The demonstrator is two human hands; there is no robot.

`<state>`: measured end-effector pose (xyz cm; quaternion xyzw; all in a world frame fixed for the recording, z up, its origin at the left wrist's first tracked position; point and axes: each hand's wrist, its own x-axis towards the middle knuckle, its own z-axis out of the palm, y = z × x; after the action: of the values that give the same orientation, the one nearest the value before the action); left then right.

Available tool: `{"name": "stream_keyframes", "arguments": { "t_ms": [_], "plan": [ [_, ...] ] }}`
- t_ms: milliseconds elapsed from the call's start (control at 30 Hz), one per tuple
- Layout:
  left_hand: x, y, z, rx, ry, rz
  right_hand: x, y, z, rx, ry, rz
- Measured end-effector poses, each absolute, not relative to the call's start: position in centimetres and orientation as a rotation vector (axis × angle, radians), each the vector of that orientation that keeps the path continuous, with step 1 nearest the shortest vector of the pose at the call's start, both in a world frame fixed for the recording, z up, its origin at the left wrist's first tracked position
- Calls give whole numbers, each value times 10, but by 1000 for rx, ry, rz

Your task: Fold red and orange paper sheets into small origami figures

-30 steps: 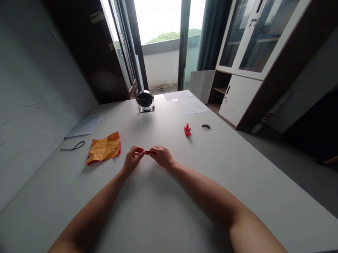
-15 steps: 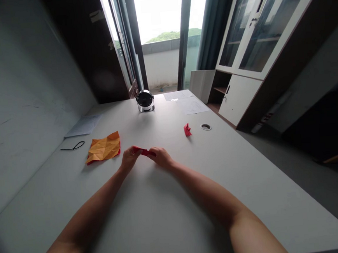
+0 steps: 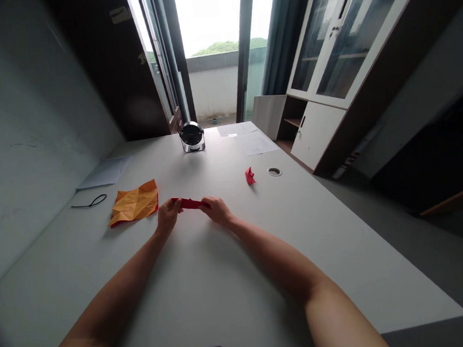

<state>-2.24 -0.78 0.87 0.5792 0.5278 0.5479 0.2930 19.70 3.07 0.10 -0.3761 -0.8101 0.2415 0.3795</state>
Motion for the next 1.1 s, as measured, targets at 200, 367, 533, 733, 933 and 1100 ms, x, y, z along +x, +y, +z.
{"name": "stream_keyframes", "arguments": {
  "t_ms": [200, 367, 533, 733, 933, 1100],
  "plan": [
    [-23, -6, 10, 1628, 1386, 1429, 202, 34, 1, -975, -2021, 574],
    [-23, -7, 11, 1697, 1461, 1404, 202, 37, 1, -959, -2029, 512],
    [-32, -3, 8, 1689, 1641, 1432, 226, 58, 0, -1121, -2001, 301],
    [-59, 6, 8, 1839, 2023, 1303, 287, 93, -3, -1610, -1740, -10],
    [-80, 10, 7, 1848, 2393, 1104, 310, 104, -13, -1816, -1648, -73],
    [-92, 13, 1, 1779, 2580, 1008, 317, 105, -15, -1875, -1528, -59]
  ]
}}
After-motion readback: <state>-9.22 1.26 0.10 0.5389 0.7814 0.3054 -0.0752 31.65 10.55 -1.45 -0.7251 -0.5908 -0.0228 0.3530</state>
